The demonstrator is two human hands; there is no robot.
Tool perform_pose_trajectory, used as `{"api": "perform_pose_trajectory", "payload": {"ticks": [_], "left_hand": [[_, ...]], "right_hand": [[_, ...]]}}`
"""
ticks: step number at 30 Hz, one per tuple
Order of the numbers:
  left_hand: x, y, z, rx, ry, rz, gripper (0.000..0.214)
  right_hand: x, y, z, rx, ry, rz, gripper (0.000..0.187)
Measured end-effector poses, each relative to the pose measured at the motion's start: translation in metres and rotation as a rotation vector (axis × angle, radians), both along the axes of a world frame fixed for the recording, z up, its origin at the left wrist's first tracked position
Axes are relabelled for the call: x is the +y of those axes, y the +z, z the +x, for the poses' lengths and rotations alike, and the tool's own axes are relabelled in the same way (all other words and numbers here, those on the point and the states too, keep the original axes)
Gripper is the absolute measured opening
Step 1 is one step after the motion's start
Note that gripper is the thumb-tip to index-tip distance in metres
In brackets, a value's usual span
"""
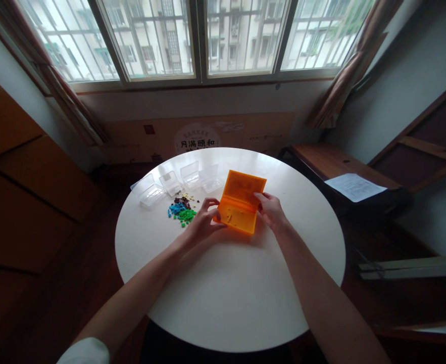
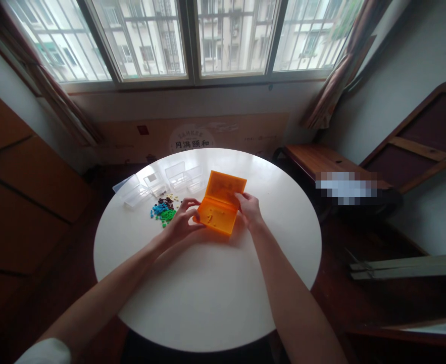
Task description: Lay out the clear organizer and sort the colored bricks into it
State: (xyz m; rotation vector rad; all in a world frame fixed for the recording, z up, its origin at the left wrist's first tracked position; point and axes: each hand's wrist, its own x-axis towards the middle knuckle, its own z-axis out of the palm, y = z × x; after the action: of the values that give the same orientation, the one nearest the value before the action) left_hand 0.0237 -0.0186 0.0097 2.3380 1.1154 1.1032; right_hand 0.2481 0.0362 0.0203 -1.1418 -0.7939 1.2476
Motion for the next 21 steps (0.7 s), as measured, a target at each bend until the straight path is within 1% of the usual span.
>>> {"api": "perform_pose_trajectory", "payload": {"ticks": [2,5,7,11,13,14,18,21], "left_hand": [[-0.001,0.002,0.001,-0.023,0.042,0.034,0.022],[-0.002,0.005,0.003,-0.04,0.11,0.057,0.023],[-0.003,0.005,0.004,-0.038,0.126,0.057,0.023],[-0.004,0.001,0.008,-0.029,0.121,0.053,0.018],[-0.005,-0.001,0.01,-0.015,0.125,0.053,0.013],[-0.005,-0.002,0.011,-0.004,0.125,0.053,0.015],[-0.005,-0.005,0.014,0.033,0.112,0.027,0.042],[-0.006,-0.007,0.015,0.053,0.082,-0.017,0.058]], "right_hand": [[-0.004,0.002,-0.005,0.005,0.052,-0.009,0.012],[-0.009,0.003,-0.012,-0.057,0.163,-0.048,0.02],[-0.01,0.003,-0.016,-0.099,0.165,-0.038,0.025],[-0.01,0.003,-0.018,-0.196,0.076,0.137,0.031],[-0.011,0.006,-0.016,-0.303,0.045,0.235,0.033],[-0.012,0.009,-0.015,-0.379,0.021,0.278,0.034],[-0.021,0.026,-0.008,-0.699,-0.12,0.415,0.039],[-0.028,0.036,-0.007,-0.817,-0.183,0.458,0.042]]}}
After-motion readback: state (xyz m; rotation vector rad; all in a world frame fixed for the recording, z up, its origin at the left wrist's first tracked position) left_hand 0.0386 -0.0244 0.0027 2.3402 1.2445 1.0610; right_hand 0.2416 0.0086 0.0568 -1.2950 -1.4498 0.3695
